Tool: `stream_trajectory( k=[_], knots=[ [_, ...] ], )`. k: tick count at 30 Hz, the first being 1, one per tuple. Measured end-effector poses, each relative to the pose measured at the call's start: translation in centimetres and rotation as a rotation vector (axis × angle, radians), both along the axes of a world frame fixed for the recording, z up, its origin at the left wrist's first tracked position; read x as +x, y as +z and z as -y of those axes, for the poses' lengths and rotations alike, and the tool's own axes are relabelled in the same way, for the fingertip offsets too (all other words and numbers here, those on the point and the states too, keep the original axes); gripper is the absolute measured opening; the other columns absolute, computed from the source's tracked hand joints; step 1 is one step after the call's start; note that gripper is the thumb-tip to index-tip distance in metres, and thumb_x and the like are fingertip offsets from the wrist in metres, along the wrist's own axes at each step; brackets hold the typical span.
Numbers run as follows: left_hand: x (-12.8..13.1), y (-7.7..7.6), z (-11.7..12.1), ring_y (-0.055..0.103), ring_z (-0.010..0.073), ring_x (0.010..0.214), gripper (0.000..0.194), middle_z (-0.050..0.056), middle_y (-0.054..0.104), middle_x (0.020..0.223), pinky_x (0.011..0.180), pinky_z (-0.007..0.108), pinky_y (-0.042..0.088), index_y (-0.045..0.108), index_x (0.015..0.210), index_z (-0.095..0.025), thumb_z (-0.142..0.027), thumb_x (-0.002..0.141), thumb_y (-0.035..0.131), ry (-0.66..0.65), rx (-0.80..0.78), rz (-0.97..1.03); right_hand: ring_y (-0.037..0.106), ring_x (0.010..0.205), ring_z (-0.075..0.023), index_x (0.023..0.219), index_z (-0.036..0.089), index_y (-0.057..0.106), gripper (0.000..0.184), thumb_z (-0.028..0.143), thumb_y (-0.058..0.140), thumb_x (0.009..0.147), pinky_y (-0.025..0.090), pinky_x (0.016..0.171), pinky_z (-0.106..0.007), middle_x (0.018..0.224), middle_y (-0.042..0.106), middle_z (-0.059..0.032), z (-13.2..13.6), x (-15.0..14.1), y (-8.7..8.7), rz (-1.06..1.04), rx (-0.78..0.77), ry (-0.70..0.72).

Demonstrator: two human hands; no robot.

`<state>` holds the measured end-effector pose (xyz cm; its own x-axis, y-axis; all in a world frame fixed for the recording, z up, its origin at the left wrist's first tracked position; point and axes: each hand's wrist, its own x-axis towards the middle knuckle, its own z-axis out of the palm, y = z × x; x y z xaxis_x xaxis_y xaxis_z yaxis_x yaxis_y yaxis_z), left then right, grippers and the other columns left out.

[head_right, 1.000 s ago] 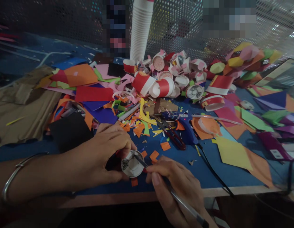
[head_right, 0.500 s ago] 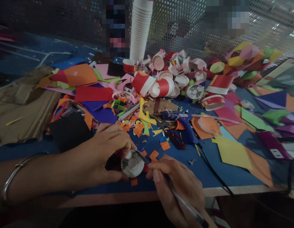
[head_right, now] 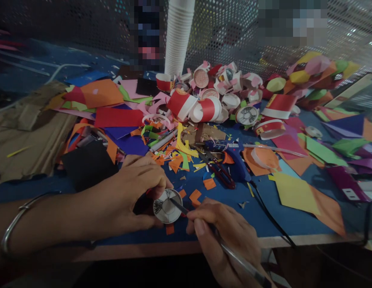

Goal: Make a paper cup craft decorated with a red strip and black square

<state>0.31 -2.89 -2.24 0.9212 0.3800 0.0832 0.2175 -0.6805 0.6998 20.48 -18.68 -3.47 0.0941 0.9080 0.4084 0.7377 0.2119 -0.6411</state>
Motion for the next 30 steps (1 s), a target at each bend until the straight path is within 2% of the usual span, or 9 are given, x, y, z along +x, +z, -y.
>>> stream_trajectory(
  k=[3, 6, 9, 13, 22, 27, 30],
  knots=[
    [-0.05, -0.14, 0.04, 0.053, 0.0235, 0.098, 0.033, -0.002, 0.065, 0.095, 0.085, 0.039, 0.027, 0.050, 0.090, -0.022, -0.021, 0.076, 0.080, -0.006, 0.006, 0.014, 0.074, 0.069, -0.0146, 0.099, 0.027, 0.071, 0.017, 0.017, 0.057, 0.099, 0.058, 0.067, -0.027, 0.073, 0.073, 0.0042, 0.01, -0.09, -0.27, -0.004, 0.022, -0.040],
    [-0.07, -0.18, 0.04, 0.052, 0.0232, 0.097, 0.033, -0.002, 0.064, 0.094, 0.086, 0.039, 0.027, 0.051, 0.090, -0.022, -0.022, 0.076, 0.080, -0.007, 0.016, 0.014, 0.074, 0.072, -0.0120, 0.100, 0.028, 0.070, 0.017, 0.017, 0.057, 0.099, 0.057, 0.072, -0.024, 0.076, 0.075, 0.0059, -0.03, 0.04, -0.38, 0.024, 0.022, -0.063],
    [-0.01, -0.08, 0.05, 0.052, 0.0237, 0.098, 0.033, -0.001, 0.064, 0.095, 0.085, 0.039, 0.026, 0.051, 0.090, -0.022, -0.024, 0.077, 0.081, -0.007, 0.015, 0.004, 0.074, 0.073, -0.0115, 0.102, 0.027, 0.069, 0.019, 0.014, 0.056, 0.098, 0.058, 0.073, -0.023, 0.074, 0.074, 0.0065, -0.13, 0.25, -0.14, 0.051, 0.036, 0.013],
    [0.14, 0.05, 0.07, 0.052, 0.0236, 0.097, 0.035, -0.001, 0.065, 0.095, 0.085, 0.039, 0.026, 0.049, 0.087, -0.022, -0.026, 0.077, 0.082, -0.005, 0.004, -0.005, 0.074, 0.068, -0.0127, 0.101, 0.026, 0.068, 0.021, 0.012, 0.054, 0.097, 0.057, 0.066, -0.024, 0.070, 0.072, 0.0059, -0.17, 0.45, 0.12, 0.041, 0.035, 0.102],
    [0.10, 0.10, 0.01, 0.052, 0.0230, 0.095, 0.034, -0.002, 0.063, 0.093, 0.084, 0.038, 0.025, 0.049, 0.087, -0.022, -0.024, 0.077, 0.081, -0.012, 0.021, 0.019, 0.073, 0.071, -0.0133, 0.103, 0.027, 0.070, 0.020, 0.014, 0.055, 0.099, 0.057, 0.071, -0.026, 0.076, 0.073, 0.0046, 0.50, 0.34, -0.68, 0.049, 0.043, -0.042],
    [0.12, 0.06, 0.01, 0.051, 0.0229, 0.094, 0.037, -0.002, 0.062, 0.092, 0.083, 0.037, 0.025, 0.049, 0.087, -0.022, -0.026, 0.077, 0.084, -0.004, 0.015, 0.011, 0.073, 0.075, -0.0137, 0.104, 0.027, 0.069, 0.019, 0.016, 0.054, 0.100, 0.058, 0.074, -0.027, 0.077, 0.073, 0.0048, 0.73, 0.01, -0.48, 0.061, 0.036, 0.005],
    [0.03, 0.02, 0.04, 0.051, 0.0233, 0.094, 0.037, -0.002, 0.063, 0.092, 0.083, 0.037, 0.025, 0.049, 0.087, -0.022, -0.028, 0.077, 0.084, -0.010, 0.020, 0.017, 0.074, 0.079, -0.0150, 0.102, 0.028, 0.070, 0.019, 0.018, 0.053, 0.101, 0.059, 0.082, -0.030, 0.075, 0.073, 0.0054, 0.80, -0.30, -0.41, 0.038, 0.009, -0.035]
  ],
)
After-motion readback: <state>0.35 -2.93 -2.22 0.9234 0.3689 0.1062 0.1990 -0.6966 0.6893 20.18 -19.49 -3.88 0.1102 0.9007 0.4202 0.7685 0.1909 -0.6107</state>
